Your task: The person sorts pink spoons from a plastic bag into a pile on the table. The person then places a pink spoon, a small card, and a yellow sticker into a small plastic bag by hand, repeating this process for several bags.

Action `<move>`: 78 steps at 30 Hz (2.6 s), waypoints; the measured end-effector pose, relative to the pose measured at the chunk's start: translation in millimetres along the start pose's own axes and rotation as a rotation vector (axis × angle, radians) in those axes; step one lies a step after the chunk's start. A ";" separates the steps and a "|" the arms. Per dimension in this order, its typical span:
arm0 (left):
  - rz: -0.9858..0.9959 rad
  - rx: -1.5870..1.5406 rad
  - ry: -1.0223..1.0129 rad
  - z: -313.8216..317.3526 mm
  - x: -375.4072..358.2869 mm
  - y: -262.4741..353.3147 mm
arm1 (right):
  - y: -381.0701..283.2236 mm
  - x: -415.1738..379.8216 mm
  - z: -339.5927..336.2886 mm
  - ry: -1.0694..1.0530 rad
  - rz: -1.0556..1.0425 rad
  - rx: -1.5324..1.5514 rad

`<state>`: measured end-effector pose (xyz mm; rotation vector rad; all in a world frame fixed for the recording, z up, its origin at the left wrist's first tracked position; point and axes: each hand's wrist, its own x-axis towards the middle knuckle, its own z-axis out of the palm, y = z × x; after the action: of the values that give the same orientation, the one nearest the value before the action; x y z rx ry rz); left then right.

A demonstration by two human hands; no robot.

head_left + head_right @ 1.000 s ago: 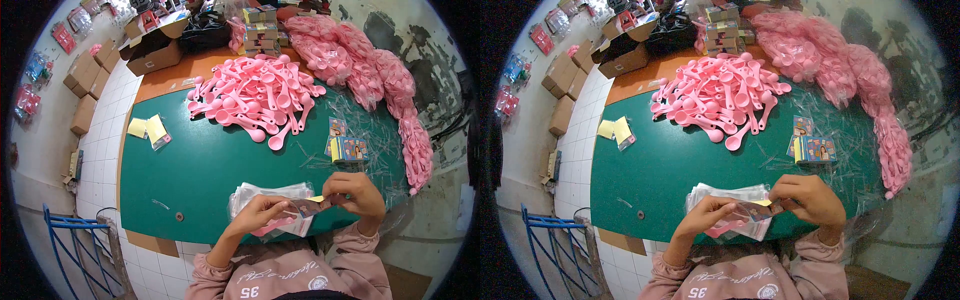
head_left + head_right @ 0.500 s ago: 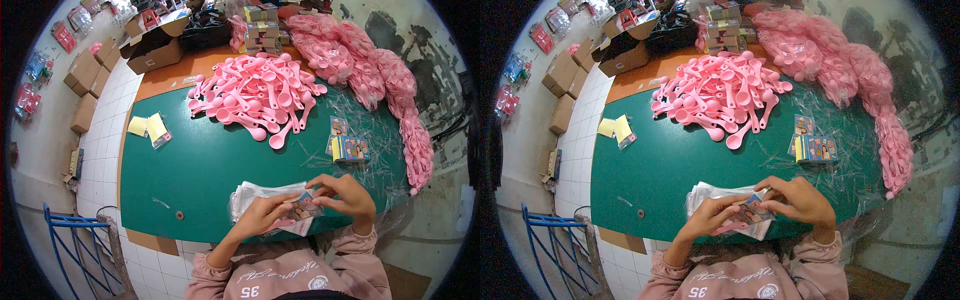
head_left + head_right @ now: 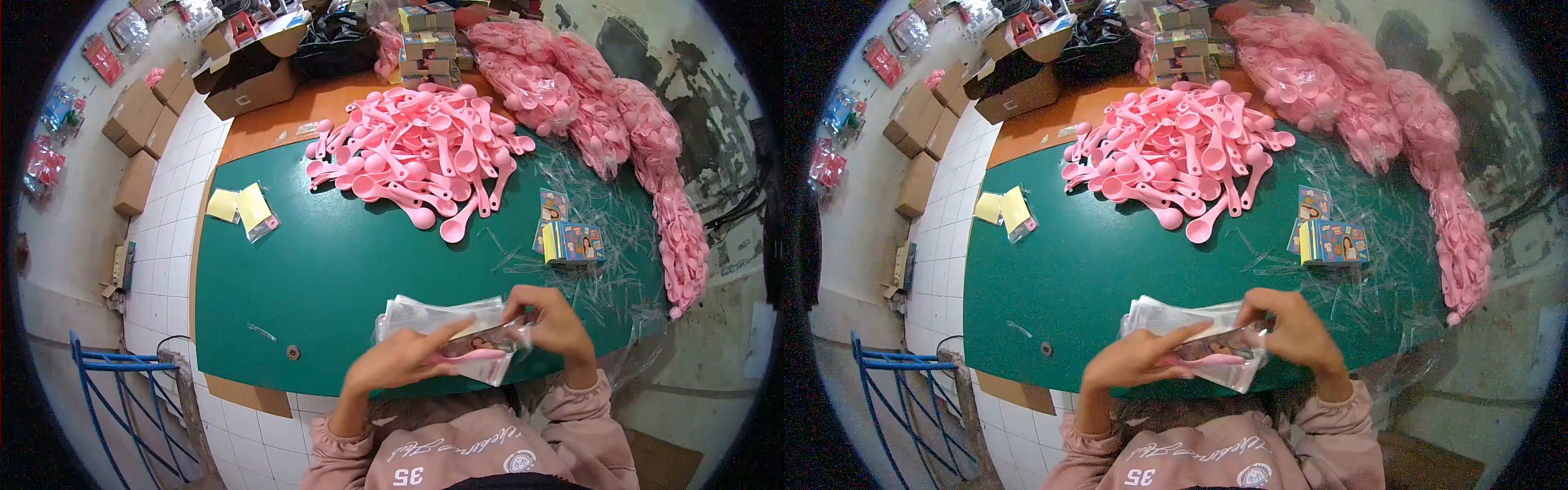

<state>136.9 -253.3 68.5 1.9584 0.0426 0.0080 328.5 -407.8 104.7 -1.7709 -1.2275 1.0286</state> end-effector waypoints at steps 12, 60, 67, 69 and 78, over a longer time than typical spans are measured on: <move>-0.116 -0.309 0.004 -19.5 -8.6 3.9 | 18.8 0.2 -0.3 0.126 0.064 0.366; -0.364 -0.800 0.581 62.8 -26.5 15.9 | -2.9 -24.1 15.8 -0.272 -0.408 0.064; -0.382 -0.783 0.441 62.5 -37.7 7.8 | 154.6 -130.4 -126.3 0.953 0.286 -1.161; -0.470 -0.801 0.501 64.6 -34.0 7.8 | 66.6 -93.1 -89.0 0.988 0.312 -1.131; -0.418 -0.975 0.443 56.0 -47.4 15.5 | 21.0 -20.2 74.4 0.344 -0.137 -0.085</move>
<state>91.4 -312.5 62.4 0.9178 0.6203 0.1577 264.4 -423.5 59.7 -1.8095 -1.1671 0.5710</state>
